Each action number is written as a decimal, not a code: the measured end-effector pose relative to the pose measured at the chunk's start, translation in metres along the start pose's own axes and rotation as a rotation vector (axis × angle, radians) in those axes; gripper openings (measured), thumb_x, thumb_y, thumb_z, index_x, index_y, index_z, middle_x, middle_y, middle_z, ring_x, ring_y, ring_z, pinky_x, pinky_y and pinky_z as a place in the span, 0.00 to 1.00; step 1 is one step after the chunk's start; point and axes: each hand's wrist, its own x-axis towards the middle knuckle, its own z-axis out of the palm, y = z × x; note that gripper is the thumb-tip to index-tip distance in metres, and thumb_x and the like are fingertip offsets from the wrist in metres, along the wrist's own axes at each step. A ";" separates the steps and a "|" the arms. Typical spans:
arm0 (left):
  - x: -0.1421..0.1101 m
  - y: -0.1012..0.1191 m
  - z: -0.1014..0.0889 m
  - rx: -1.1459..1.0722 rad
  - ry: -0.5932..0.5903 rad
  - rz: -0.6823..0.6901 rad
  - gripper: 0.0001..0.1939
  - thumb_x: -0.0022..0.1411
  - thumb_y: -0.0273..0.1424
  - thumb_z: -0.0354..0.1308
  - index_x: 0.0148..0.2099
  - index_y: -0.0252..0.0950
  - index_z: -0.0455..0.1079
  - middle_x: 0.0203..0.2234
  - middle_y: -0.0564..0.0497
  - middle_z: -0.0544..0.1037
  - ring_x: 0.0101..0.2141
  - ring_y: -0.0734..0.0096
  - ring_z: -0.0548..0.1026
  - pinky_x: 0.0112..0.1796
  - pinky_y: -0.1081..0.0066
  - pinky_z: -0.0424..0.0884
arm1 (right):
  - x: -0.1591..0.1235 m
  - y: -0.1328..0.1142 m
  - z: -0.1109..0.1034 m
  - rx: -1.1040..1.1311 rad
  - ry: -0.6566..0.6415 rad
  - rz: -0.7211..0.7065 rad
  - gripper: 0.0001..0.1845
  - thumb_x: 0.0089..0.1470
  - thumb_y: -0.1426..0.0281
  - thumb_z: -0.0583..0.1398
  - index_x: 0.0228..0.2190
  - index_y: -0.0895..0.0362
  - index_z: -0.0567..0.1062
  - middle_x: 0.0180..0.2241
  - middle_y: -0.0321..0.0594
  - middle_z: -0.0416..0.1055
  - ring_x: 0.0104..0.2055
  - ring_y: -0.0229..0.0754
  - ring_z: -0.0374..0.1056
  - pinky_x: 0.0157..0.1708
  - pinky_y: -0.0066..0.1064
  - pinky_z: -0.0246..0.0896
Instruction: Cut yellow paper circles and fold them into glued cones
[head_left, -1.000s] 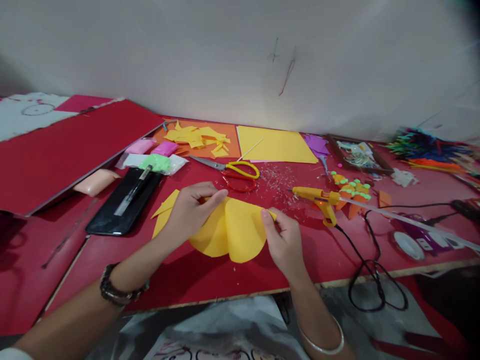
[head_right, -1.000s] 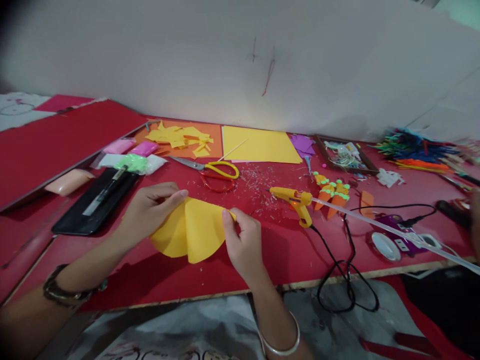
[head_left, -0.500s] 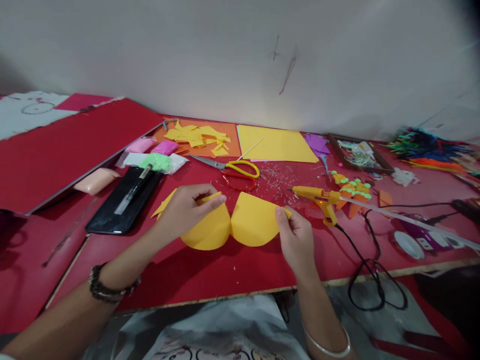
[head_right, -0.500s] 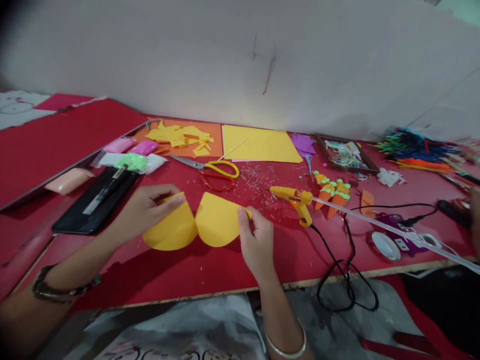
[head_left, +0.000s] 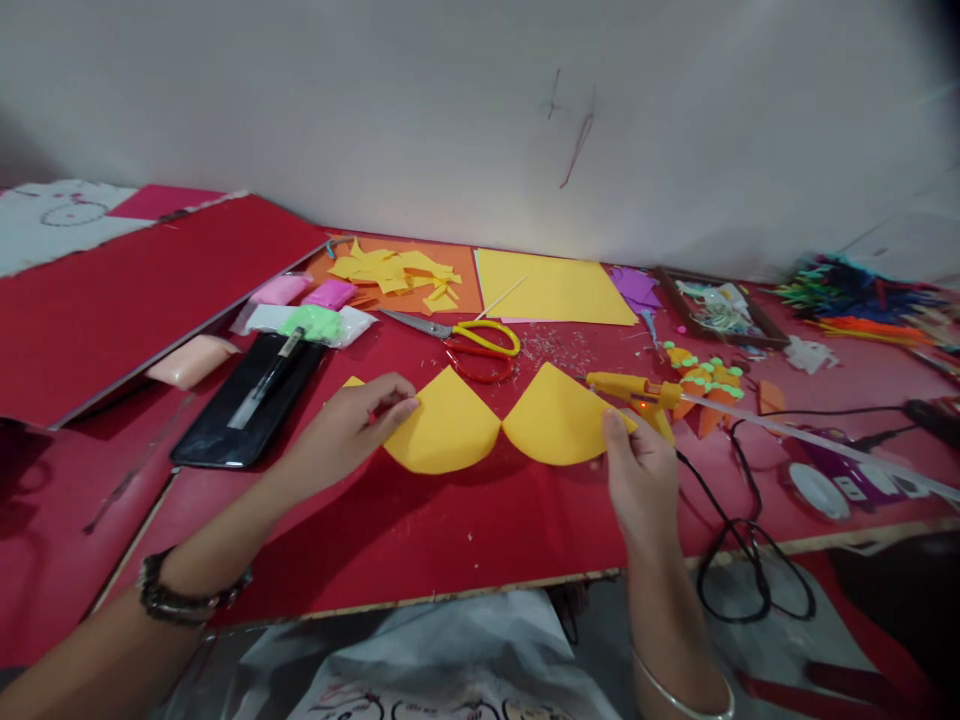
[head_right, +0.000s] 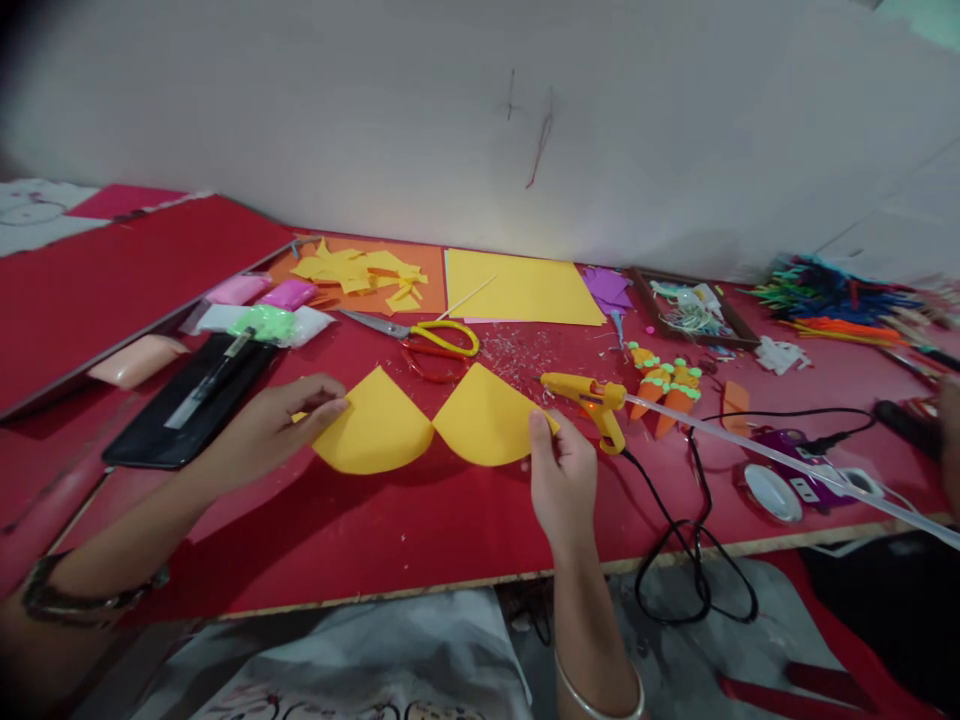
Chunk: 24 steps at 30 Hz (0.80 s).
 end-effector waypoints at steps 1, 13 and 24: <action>-0.001 0.000 0.000 -0.003 0.019 -0.013 0.12 0.62 0.38 0.46 0.35 0.35 0.63 0.26 0.53 0.72 0.26 0.75 0.68 0.25 0.79 0.60 | 0.000 0.000 -0.002 -0.001 0.008 0.003 0.16 0.54 0.59 0.53 0.21 0.56 0.67 0.19 0.33 0.62 0.20 0.35 0.58 0.22 0.27 0.56; -0.015 -0.015 -0.020 0.150 0.129 -0.124 0.08 0.63 0.36 0.47 0.38 0.36 0.61 0.26 0.56 0.69 0.26 0.77 0.67 0.27 0.79 0.60 | 0.012 0.020 -0.024 0.086 0.151 0.036 0.17 0.50 0.56 0.56 0.28 0.58 0.72 0.25 0.38 0.67 0.26 0.38 0.62 0.22 0.28 0.58; -0.022 -0.022 -0.007 0.806 0.271 0.190 0.25 0.56 0.35 0.55 0.55 0.36 0.56 0.54 0.39 0.60 0.52 0.47 0.60 0.49 0.51 0.59 | -0.003 0.006 -0.003 0.222 -0.304 -0.201 0.05 0.48 0.70 0.59 0.25 0.52 0.75 0.43 0.40 0.68 0.47 0.44 0.63 0.44 0.36 0.60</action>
